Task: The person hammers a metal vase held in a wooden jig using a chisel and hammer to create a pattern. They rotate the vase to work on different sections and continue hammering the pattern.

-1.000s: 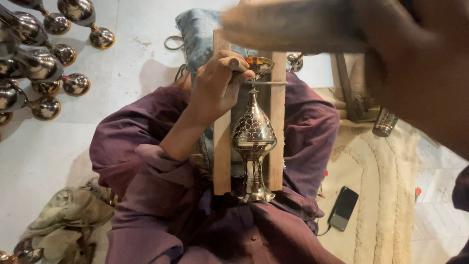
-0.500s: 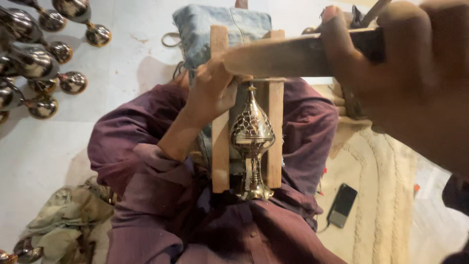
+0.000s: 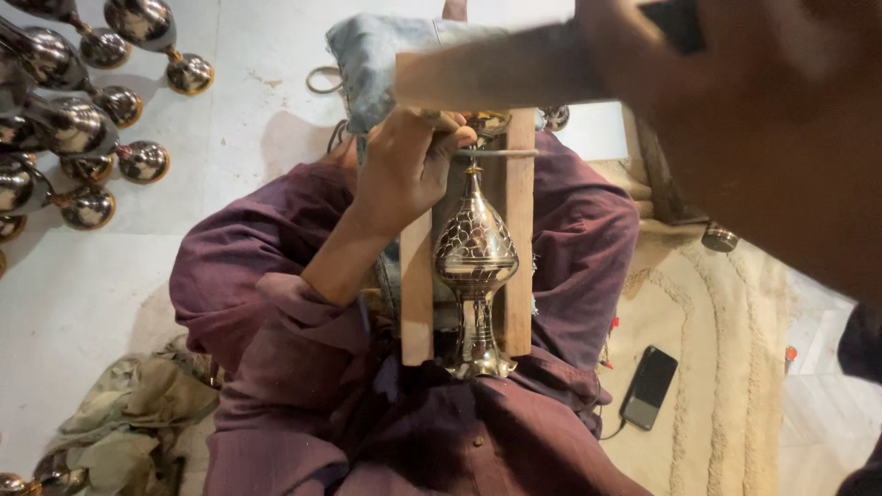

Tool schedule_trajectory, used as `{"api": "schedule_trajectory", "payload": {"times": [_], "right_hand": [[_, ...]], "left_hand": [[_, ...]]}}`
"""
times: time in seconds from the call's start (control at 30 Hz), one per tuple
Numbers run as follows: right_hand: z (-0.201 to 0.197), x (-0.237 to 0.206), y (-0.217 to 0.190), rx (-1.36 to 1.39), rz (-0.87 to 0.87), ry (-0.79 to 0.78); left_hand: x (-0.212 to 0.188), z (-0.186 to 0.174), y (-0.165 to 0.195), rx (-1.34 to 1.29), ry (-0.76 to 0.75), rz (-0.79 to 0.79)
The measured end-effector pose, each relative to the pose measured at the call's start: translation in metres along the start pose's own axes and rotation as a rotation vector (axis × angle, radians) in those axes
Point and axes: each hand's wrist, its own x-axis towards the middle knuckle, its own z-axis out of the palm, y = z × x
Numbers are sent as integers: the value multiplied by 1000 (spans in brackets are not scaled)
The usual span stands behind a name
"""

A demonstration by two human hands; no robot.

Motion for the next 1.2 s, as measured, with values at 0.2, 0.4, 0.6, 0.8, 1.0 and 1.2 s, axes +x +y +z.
{"api": "schedule_trajectory", "payload": {"times": [0.2, 0.4, 0.6, 0.8, 1.0, 1.2], "right_hand": [[-2, 9, 0, -19, -27, 12], [-11, 10, -9, -141, -40, 12], [-8, -12, 0, 28, 138, -72], [1, -47, 14, -279, 38, -84], [47, -76, 18, -263, 113, 153], [117, -109, -3, 277, 405, 417]], "left_hand": [[-1, 0, 0, -81, 7, -175], [2, 0, 6, -94, 59, -115], [7, -3, 8, 74, -30, 65], [10, -9, 6, 203, -130, 167], [32, -10, 5, 162, -240, 255], [61, -18, 14, 246, -427, 350]]}}
